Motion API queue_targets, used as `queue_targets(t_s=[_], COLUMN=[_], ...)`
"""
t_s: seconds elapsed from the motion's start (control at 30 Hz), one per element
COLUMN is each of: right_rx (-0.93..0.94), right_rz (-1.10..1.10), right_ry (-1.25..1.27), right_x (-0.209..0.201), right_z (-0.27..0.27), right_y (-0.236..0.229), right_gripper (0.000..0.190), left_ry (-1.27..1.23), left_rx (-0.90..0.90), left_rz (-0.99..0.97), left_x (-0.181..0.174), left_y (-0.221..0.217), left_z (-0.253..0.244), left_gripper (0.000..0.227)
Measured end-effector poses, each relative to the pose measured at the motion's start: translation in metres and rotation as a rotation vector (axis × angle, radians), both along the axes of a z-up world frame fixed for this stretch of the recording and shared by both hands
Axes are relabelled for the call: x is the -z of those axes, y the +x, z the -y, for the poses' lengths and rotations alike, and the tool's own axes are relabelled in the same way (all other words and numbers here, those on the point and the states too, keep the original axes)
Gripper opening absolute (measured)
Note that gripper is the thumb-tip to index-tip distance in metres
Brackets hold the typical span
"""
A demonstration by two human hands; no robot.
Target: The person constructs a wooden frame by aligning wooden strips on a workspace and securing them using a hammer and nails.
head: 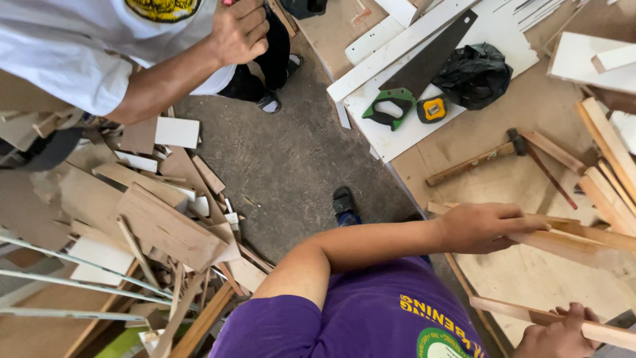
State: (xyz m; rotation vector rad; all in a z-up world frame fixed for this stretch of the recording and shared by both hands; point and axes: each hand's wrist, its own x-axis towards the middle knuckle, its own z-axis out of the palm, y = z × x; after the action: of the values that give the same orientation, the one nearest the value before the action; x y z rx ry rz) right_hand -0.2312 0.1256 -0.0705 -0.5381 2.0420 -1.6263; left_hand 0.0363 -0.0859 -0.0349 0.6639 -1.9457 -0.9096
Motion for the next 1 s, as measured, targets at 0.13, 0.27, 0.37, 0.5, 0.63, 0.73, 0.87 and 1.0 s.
queue_targets(t_s=[0.13, 0.27, 0.37, 0.5, 0.63, 0.73, 0.87, 1.0], right_rx=[0.081, 0.162, 0.094, 0.069, 0.083, 0.049, 0.106, 0.149], right_rz=[0.039, 0.106, 0.16, 0.248, 0.281, 0.279, 0.56, 0.562], right_ry=[0.068, 0.096, -0.013, -0.134, -0.126, -0.172, -0.226, -0.187], right_x=[0.039, 0.06, 0.069, 0.081, 0.083, 0.093, 0.102, 0.107], right_z=[-0.015, -0.006, 0.004, 0.045, 0.069, 0.067, 0.056, 0.024], right_y=[-0.001, 0.008, 0.007, 0.0, -0.012, -0.029, -0.053, -0.044], right_gripper=[0.015, 0.026, 0.025, 0.028, 0.039, 0.038, 0.035, 0.033], left_ry=[-0.017, -0.009, -0.001, 0.026, -0.003, 0.036, 0.01, 0.032], left_rx=[0.017, 0.062, 0.077, 0.045, 0.016, 0.061, 0.076, 0.038], left_rz=[0.044, 0.042, 0.087, -0.008, 0.048, 0.089, 0.115, 0.133], left_x=[0.002, 0.003, 0.002, -0.002, -0.007, -0.009, -0.013, -0.016], left_y=[-0.005, -0.008, -0.008, -0.004, -0.002, 0.002, 0.003, 0.005], left_z=[-0.006, -0.01, -0.014, -0.009, -0.005, 0.004, 0.003, -0.002], left_gripper=[0.059, 0.056, 0.056, 0.057, 0.061, 0.061, 0.06, 0.056])
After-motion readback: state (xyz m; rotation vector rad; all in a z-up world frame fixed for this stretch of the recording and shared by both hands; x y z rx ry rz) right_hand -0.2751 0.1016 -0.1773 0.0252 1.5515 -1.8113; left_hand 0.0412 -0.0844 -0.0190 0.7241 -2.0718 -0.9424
